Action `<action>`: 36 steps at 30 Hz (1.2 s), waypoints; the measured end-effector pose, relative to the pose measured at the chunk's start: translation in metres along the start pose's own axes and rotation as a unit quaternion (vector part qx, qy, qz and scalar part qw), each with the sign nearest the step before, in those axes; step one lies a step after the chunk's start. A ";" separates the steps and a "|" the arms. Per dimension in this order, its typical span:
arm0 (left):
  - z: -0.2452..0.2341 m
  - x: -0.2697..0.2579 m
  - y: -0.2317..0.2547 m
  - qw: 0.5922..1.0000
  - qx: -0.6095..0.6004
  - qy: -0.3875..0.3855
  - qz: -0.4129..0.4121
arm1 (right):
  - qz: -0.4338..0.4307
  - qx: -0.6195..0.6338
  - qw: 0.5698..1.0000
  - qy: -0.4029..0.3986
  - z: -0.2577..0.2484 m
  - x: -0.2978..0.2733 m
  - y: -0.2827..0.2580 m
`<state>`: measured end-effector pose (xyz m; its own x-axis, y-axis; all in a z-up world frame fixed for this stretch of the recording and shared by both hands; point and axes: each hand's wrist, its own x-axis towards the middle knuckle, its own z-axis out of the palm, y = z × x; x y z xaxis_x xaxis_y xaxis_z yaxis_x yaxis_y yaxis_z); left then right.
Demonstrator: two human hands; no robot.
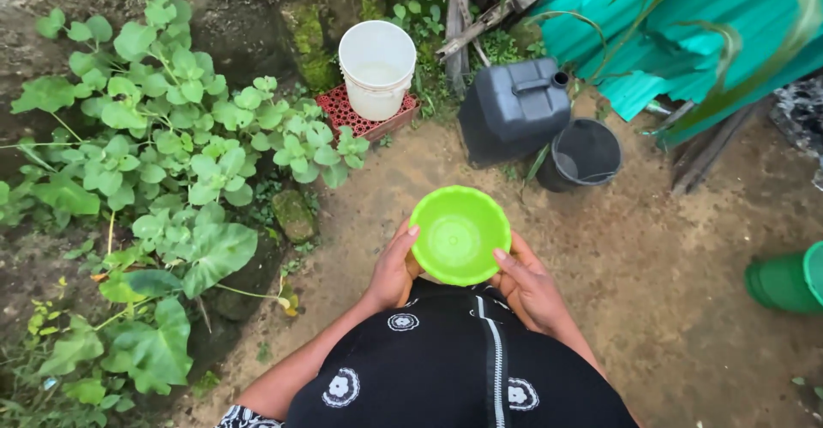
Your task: Filling a green bowl with water from an outdoor tap.
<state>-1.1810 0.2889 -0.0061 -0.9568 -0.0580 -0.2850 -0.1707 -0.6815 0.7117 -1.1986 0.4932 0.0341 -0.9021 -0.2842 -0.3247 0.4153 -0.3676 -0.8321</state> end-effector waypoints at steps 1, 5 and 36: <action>-0.001 0.007 0.002 1.000 0.000 0.004 0.000 | 0.003 0.001 1.000 -0.001 0.001 0.009 -0.002; 0.004 0.040 0.009 0.999 0.004 0.036 0.009 | 0.017 -0.005 0.999 -0.027 -0.002 0.048 -0.016; 0.107 0.279 0.027 0.972 -0.051 0.223 0.055 | 0.107 -0.070 0.974 -0.188 -0.071 0.350 -0.146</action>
<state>-1.4776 0.3326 0.0022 -0.7663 -0.4297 -0.4776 -0.0280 -0.7203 0.6931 -1.5828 0.5104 0.0101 -0.6788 -0.6551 -0.3318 0.5457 -0.1476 -0.8249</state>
